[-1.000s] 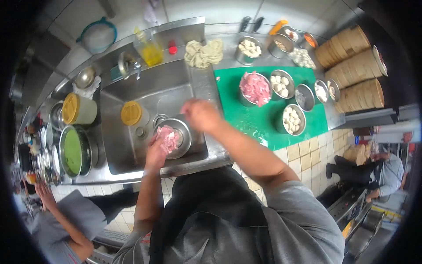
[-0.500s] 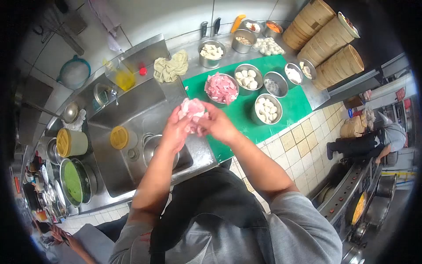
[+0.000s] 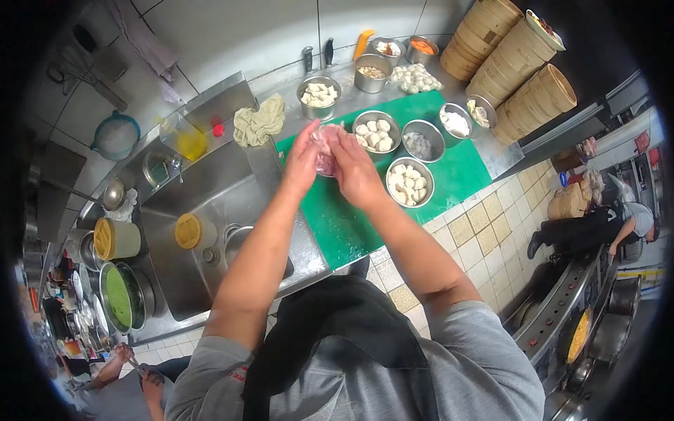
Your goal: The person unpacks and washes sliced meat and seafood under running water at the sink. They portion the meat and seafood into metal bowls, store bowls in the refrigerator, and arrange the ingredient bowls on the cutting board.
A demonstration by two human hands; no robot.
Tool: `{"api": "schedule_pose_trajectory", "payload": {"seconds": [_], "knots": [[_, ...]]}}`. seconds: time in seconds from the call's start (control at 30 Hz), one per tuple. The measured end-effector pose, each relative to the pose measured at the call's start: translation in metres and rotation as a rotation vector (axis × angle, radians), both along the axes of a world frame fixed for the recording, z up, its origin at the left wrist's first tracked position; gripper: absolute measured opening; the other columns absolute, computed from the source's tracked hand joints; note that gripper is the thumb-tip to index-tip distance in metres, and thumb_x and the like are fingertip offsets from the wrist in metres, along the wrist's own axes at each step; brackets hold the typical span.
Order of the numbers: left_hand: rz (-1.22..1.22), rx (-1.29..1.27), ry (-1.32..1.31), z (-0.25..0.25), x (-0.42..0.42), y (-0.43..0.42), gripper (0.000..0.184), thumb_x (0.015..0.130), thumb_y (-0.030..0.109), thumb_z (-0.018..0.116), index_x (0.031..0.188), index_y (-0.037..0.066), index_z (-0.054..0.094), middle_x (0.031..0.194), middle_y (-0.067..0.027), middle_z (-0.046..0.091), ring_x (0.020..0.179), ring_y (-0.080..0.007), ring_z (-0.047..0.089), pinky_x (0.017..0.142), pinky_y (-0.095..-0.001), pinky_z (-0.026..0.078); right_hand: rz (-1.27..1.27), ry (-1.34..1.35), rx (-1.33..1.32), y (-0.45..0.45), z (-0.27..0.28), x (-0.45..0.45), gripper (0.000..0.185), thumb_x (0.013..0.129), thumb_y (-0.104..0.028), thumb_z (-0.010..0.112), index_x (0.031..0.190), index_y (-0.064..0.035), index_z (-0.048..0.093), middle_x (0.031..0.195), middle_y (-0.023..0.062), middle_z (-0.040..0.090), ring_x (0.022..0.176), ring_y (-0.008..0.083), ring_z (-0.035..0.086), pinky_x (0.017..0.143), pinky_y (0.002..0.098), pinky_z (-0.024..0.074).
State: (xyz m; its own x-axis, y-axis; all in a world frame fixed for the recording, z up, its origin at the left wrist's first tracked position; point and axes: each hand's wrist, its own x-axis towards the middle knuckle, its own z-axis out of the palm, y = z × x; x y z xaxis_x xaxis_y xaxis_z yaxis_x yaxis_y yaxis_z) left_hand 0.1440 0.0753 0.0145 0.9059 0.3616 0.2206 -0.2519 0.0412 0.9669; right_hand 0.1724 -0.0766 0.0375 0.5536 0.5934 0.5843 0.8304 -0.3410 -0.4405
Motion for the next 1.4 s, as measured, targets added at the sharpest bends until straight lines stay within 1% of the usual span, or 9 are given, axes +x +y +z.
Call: {"api": "schedule_pose_trajectory", "payload": {"seconds": [0.13,0.27,0.33,0.47,0.77,0.83,0.93,1.07,1.4], "knots": [[0.181,0.552,0.148,0.004,-0.010,-0.015,0.055,0.091,0.011,0.058,0.144,0.002,0.043,0.147,-0.0243,0.040,0.139,-0.0316,0.037,0.115,-0.0391,0.028,0.018,0.092,-0.057,-0.007,-0.004,0.002,0.052,0.083,0.004,0.063,0.134,0.0005,0.054,0.143,0.0240,0.048,0.137,0.0371,0.043,0.112,0.0420,0.0374],[0.378,0.613,0.179,0.004,-0.008,-0.018,0.057,0.090,0.017,0.062,0.142,0.001,0.044,0.143,-0.0236,0.045,0.133,-0.0324,0.045,0.111,-0.0387,0.034,0.086,0.342,0.114,-0.019,0.006,0.010,0.047,0.084,0.001,0.060,0.131,0.0021,0.055,0.139,0.0253,0.051,0.128,0.0396,0.051,0.105,0.0443,0.0448],[0.280,0.201,0.185,-0.004,0.000,-0.018,0.058,0.088,0.019,0.066,0.139,0.002,0.046,0.143,-0.0240,0.045,0.129,-0.0376,0.048,0.108,-0.0414,0.039,-0.020,0.646,0.244,-0.016,0.009,0.011,0.045,0.086,-0.002,0.061,0.131,0.0005,0.056,0.131,0.0239,0.059,0.120,0.0372,0.059,0.099,0.0417,0.0489],[0.290,0.300,0.204,-0.001,-0.004,-0.023,0.056,0.088,0.020,0.066,0.137,0.002,0.047,0.137,-0.0233,0.051,0.121,-0.0363,0.055,0.101,-0.0411,0.045,0.017,0.323,0.043,-0.016,-0.002,0.015,0.036,0.089,-0.004,0.061,0.124,-0.0013,0.062,0.125,0.0210,0.063,0.115,0.0331,0.063,0.097,0.0382,0.0494],[0.150,0.195,0.057,-0.017,-0.006,-0.021,0.069,0.079,0.021,0.077,0.138,0.002,0.046,0.137,-0.0218,0.051,0.122,-0.0358,0.054,0.100,-0.0447,0.045,0.063,0.379,-0.142,-0.022,0.030,0.049,0.038,0.087,-0.019,0.066,0.122,-0.0029,0.064,0.126,0.0221,0.062,0.120,0.0369,0.058,0.102,0.0412,0.0450],[0.383,0.699,-0.131,0.019,-0.026,-0.038,0.091,0.067,0.024,0.087,0.143,0.004,0.041,0.142,-0.0198,0.045,0.127,-0.0360,0.050,0.102,-0.0443,0.045,0.071,0.328,-0.072,-0.018,0.027,0.061,0.047,0.090,-0.028,0.066,0.130,-0.0036,0.058,0.135,0.0224,0.056,0.128,0.0364,0.052,0.108,0.0411,0.0396],[0.315,0.894,0.033,0.011,-0.026,-0.035,0.109,0.057,0.017,0.092,0.147,0.002,0.033,0.148,-0.0214,0.038,0.133,-0.0350,0.044,0.109,-0.0434,0.041,0.231,0.503,-0.059,-0.004,0.022,0.072,0.049,0.092,-0.030,0.064,0.132,-0.0015,0.057,0.131,0.0222,0.059,0.124,0.0339,0.056,0.105,0.0403,0.0425],[0.208,0.695,0.072,0.004,-0.024,-0.022,0.100,0.061,0.015,0.090,0.146,0.010,0.038,0.144,-0.0176,0.041,0.130,-0.0353,0.047,0.106,-0.0420,0.045,0.214,0.515,-0.131,-0.003,0.015,0.068,0.047,0.087,-0.023,0.067,0.127,0.0000,0.058,0.110,0.0217,0.068,0.104,0.0378,0.065,0.093,0.0408,0.0501],[0.122,0.637,0.050,-0.002,-0.031,-0.019,0.094,0.064,0.001,0.079,0.147,0.016,0.038,0.141,-0.0144,0.044,0.127,-0.0351,0.050,0.104,-0.0417,0.047,0.200,0.341,-0.059,-0.008,0.003,0.041,0.051,0.082,-0.018,0.071,0.128,-0.0008,0.057,0.124,0.0215,0.061,0.115,0.0393,0.057,0.099,0.0450,0.0462]]}}
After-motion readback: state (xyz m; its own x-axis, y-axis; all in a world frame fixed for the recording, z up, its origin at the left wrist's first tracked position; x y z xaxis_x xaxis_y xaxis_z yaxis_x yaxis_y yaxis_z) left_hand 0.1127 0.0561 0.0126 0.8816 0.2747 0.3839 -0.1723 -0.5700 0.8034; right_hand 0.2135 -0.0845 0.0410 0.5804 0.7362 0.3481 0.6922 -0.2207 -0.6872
